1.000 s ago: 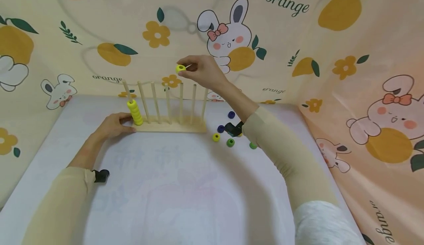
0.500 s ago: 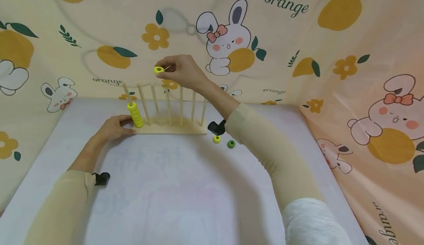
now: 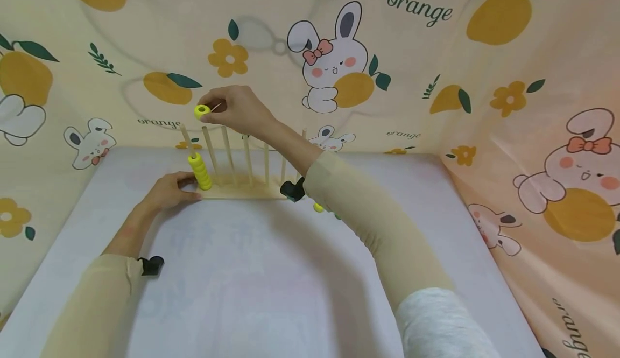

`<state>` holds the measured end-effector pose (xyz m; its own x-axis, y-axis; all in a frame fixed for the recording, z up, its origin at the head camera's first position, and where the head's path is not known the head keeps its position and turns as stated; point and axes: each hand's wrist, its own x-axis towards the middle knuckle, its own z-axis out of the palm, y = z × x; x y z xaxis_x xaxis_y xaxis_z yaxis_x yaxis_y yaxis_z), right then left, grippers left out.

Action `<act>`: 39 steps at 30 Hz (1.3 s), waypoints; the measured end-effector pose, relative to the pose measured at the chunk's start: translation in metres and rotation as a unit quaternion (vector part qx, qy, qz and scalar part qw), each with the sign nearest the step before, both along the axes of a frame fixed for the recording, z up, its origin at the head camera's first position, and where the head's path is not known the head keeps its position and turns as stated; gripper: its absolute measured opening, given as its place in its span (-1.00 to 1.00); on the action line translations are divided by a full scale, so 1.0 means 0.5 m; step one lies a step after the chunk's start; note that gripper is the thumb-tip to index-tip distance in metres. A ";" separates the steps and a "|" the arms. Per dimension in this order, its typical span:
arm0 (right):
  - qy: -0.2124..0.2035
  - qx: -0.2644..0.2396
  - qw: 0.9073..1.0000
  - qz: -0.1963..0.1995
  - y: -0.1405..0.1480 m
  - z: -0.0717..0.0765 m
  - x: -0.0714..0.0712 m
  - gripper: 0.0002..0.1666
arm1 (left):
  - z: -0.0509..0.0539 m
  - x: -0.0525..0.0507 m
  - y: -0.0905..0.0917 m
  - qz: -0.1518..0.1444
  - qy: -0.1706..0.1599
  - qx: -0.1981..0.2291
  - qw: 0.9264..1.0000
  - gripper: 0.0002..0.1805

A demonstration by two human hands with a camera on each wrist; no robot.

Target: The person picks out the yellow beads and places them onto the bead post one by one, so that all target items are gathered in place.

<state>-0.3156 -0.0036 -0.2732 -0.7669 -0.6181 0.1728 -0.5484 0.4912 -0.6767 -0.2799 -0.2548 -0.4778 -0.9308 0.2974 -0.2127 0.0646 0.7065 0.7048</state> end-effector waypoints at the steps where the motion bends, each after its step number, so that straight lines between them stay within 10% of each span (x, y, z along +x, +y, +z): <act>1: -0.006 0.003 1.000 0.002 -0.006 0.000 0.000 -0.59 | -0.001 0.001 0.000 0.000 0.000 0.001 1.000 -0.14; 39: -0.045 0.045 0.997 0.031 -0.075 -0.030 -0.002 -0.66 | 0.007 0.004 0.003 -0.003 -0.014 -0.009 1.000 -0.11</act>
